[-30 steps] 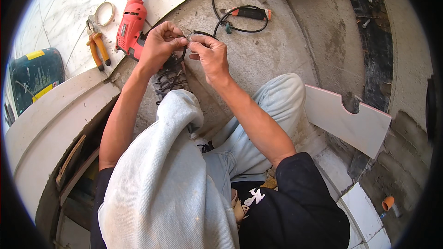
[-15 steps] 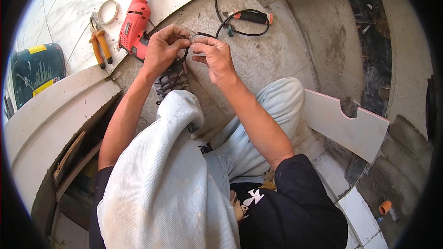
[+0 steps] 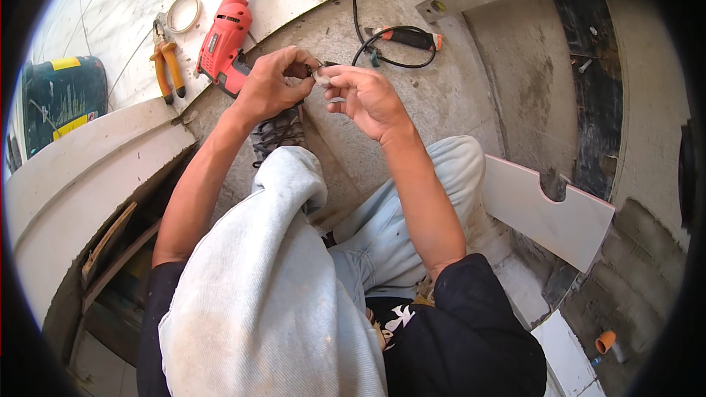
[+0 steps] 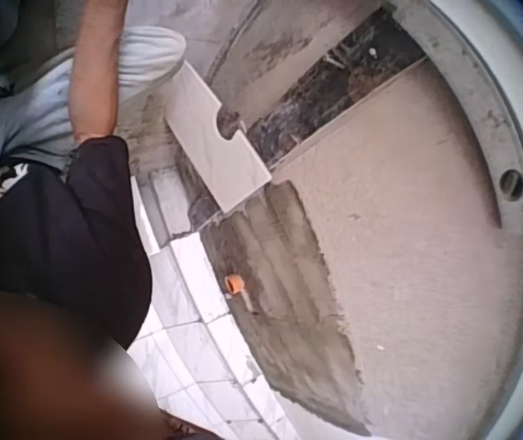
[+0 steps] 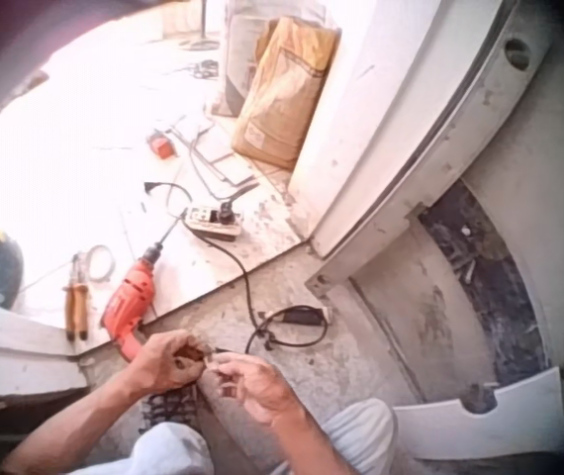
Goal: The person is wiring an electrical socket on a wall using tools like a drill and tape.
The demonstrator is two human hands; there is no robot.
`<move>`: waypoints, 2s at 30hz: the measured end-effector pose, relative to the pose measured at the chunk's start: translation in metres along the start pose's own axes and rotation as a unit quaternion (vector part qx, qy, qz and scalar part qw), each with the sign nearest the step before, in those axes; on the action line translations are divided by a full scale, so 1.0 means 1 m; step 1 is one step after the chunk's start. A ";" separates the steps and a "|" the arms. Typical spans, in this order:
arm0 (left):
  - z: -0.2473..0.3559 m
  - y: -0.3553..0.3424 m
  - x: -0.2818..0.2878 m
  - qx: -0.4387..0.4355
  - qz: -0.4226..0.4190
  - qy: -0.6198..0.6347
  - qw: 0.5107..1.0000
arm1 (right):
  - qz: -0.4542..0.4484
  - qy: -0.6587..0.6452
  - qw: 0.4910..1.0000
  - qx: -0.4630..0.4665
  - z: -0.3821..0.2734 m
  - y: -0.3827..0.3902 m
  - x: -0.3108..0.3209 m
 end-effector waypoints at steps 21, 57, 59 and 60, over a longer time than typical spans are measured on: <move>-0.013 0.008 -0.008 0.096 0.032 0.148 0.984 | 0.024 0.390 0.905 0.168 -0.024 -0.010 -0.013; -0.005 0.017 -0.029 0.169 0.143 0.158 0.962 | 0.053 0.239 0.943 0.227 -0.008 -0.030 -0.006; -0.001 0.020 -0.031 0.154 0.148 0.158 0.964 | 0.054 0.242 0.950 0.190 -0.010 -0.028 -0.005; 0.001 0.022 -0.032 0.144 0.159 0.145 0.966 | 0.055 0.241 0.950 0.190 -0.010 -0.029 -0.004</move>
Point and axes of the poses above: each hand's wrist, its own y-axis away from the middle knuckle, its own x-axis out of the back of the hand, z = x × y, the point moved 2 cm from there along -y, towards the middle knuckle, and after that the axes turned 2 degrees about z, right-handed, at the moved point
